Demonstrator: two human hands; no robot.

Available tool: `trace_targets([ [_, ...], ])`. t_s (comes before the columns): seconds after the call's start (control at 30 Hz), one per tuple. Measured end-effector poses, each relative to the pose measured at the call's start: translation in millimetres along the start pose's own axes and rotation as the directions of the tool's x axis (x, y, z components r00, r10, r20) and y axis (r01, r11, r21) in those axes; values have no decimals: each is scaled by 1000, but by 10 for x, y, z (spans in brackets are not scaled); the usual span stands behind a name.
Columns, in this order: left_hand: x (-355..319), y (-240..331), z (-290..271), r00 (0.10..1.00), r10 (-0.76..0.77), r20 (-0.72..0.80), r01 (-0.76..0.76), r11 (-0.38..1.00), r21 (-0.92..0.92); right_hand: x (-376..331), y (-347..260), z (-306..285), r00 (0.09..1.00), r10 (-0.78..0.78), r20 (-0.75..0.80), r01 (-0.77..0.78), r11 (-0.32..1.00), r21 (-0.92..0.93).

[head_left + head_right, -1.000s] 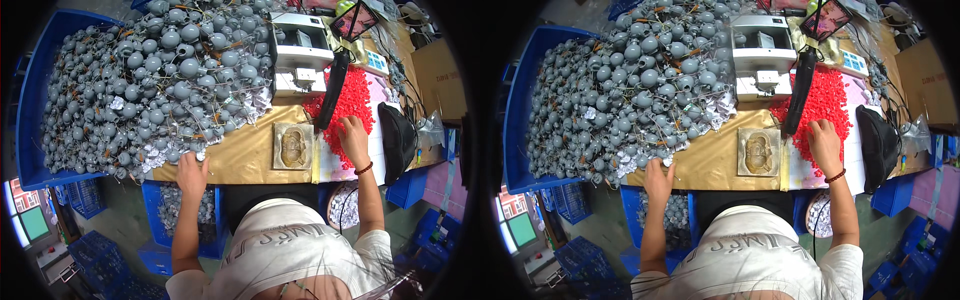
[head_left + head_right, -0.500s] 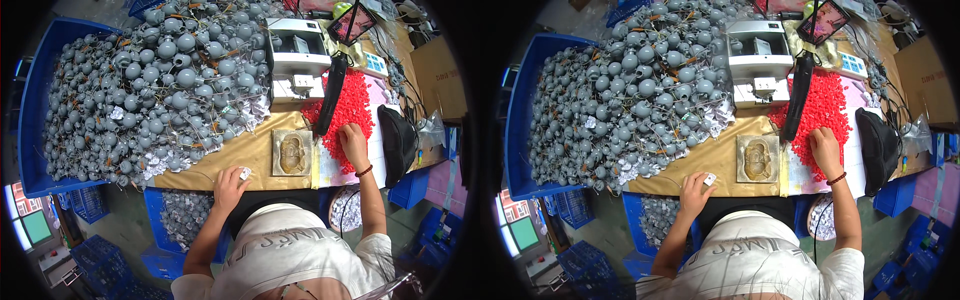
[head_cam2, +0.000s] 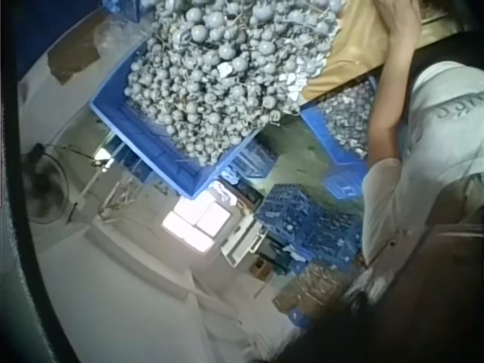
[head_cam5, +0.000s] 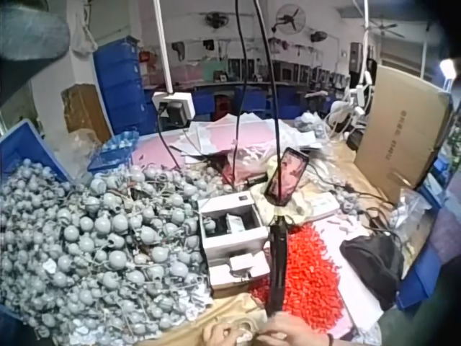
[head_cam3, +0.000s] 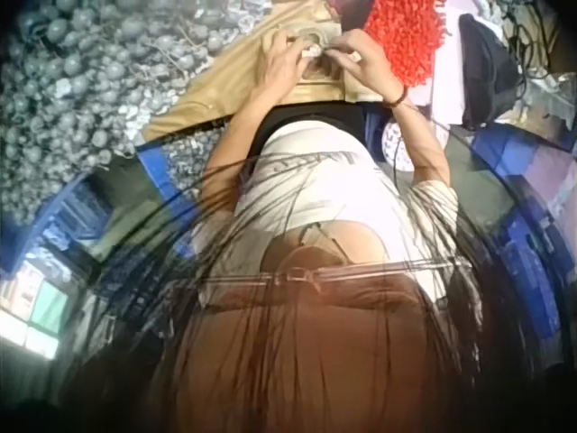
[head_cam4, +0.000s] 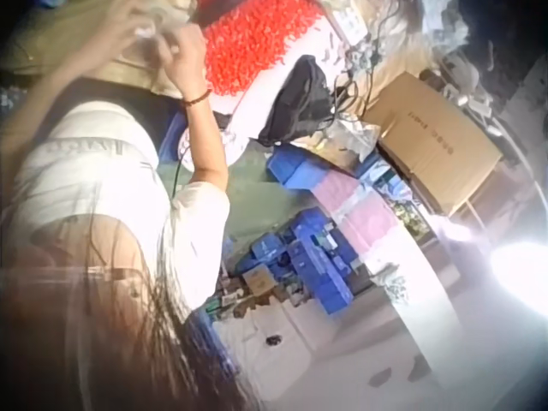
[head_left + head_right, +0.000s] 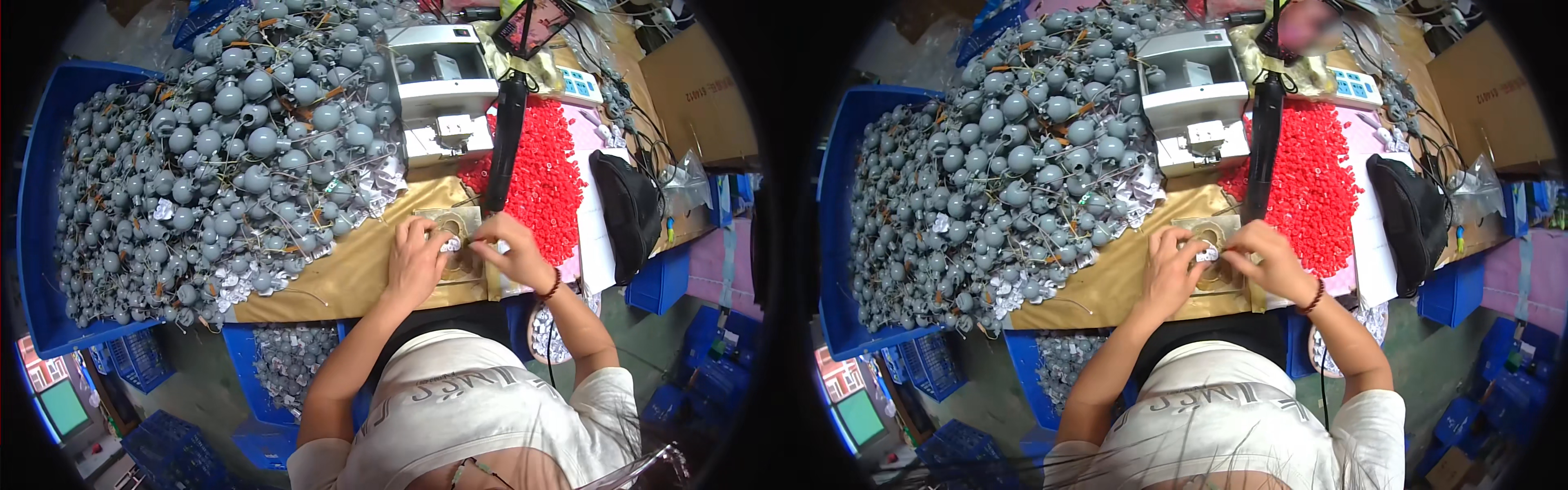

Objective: Assembling small gray spherical toy components using an electric screwdriver.

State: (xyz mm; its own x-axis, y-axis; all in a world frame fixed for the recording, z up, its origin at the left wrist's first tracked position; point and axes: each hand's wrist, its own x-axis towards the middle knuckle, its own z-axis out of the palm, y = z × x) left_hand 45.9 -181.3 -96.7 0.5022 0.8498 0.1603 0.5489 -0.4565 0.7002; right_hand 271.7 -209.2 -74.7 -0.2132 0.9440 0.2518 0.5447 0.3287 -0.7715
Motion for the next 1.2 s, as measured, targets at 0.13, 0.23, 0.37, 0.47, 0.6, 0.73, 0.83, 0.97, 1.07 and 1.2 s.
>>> trace_targets([
  [0.13,39,15,39,999,-40,-25,40,999,-8,13,60,316,978,-206,3,205,971,-119],
  [0.23,53,-32,-110,998,-17,-66,13,998,-63,16,152,448,950,-311,25,306,911,-276],
  [0.37,383,-126,-693,967,106,-232,-96,994,51,-24,176,484,938,-341,58,338,871,-358],
  [0.47,876,-98,-1195,951,152,-268,-52,937,346,-48,122,502,946,-323,34,312,874,-373],
  [0.6,1292,-289,-1377,977,200,72,-200,753,627,-74,130,491,960,-281,1,267,910,-317],
  [0.73,1384,-329,-1373,977,88,196,-203,677,707,-40,60,419,983,-168,-68,154,973,-172],
  [0.83,1338,-294,-1381,973,73,218,-219,580,784,47,3,353,989,-81,-122,76,996,-44],
  [0.97,1152,-61,-1676,904,427,-22,-267,604,751,228,-115,287,987,-59,-147,73,993,90],
  [1.07,964,281,-1952,905,413,-107,-240,701,671,408,-243,248,992,-66,-109,81,988,133],
  [1.2,794,378,-2061,874,435,-215,-255,789,559,736,-534,225,974,-158,-159,184,969,163],
])
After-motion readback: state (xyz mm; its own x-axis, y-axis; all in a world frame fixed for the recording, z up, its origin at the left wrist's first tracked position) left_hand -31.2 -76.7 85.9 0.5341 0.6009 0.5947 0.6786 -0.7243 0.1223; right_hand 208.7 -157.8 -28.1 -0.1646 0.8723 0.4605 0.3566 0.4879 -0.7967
